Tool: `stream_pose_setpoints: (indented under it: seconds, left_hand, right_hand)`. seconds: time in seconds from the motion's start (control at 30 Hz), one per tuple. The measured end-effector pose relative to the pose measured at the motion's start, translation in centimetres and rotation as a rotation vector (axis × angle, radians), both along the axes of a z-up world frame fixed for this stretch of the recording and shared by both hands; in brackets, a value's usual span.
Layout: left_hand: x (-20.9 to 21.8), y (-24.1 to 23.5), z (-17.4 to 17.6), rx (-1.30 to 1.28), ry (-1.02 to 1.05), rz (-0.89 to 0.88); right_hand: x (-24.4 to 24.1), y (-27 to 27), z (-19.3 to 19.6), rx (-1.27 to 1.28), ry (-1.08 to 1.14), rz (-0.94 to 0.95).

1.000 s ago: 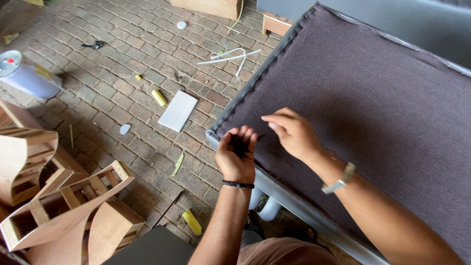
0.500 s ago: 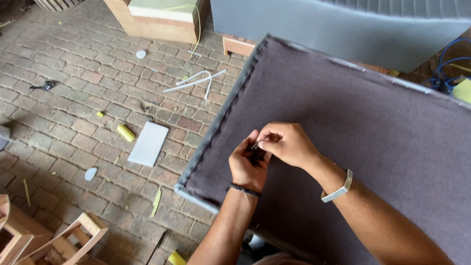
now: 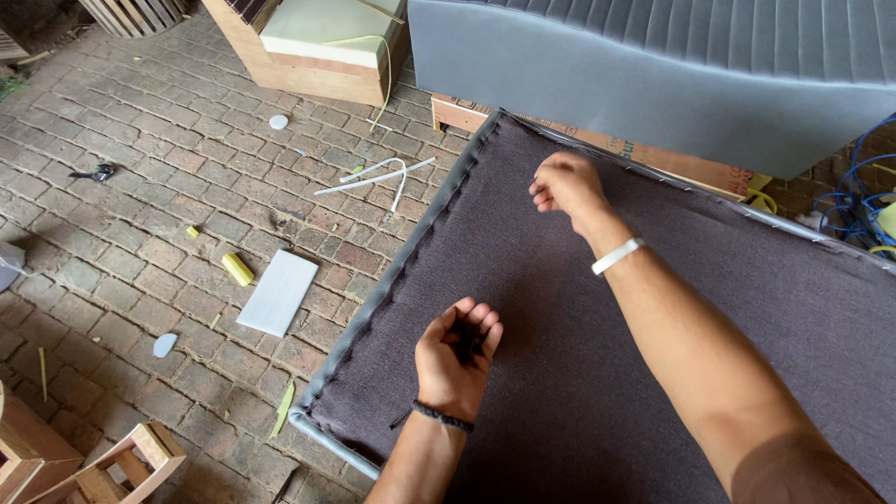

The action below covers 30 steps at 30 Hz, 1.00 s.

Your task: The person plugs in a power cord, then gathers screws and white plastic feet from a bucket and a bag. They place the feet on a gray upholstered panel and handle a drill, preparing to attach the feet to the furniture piece.

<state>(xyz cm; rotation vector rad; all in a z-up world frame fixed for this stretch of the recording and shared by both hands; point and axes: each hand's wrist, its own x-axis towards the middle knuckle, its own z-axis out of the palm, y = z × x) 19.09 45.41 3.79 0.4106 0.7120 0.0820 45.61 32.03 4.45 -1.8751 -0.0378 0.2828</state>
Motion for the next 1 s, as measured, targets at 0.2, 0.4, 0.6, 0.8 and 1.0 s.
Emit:
stream_pose_setpoints:
  seconds: [0.2, 0.4, 0.6, 0.8, 1.0]
  left_hand:
    - [-2.2, -0.3, -0.3, 0.004, 0.028, -0.025]
    - [-3.9, -1.7, 0.7, 0.027, 0.034, -0.148]
    - [-5.4, -5.9, 0.6, -0.024, -0.059, -0.350]
    - [-8.2, -13.2, -1.8, -0.140, -0.176, -0.624]
    - [-11.2, -20.8, -2.0, -0.462, -0.212, -0.863]
  right_hand:
    - [2.9, -1.0, -1.0, -0.117, -0.096, 0.069]
    - [-6.0, -4.2, 2.7, -0.105, -0.099, 0.134]
    - [-24.4, -8.7, 7.0, -0.064, -0.400, 0.444]
    - [-38.8, -12.6, 7.8, -0.510, -0.589, 0.005]
    - [-53.0, -23.0, 5.9, -0.349, -0.207, -0.581]
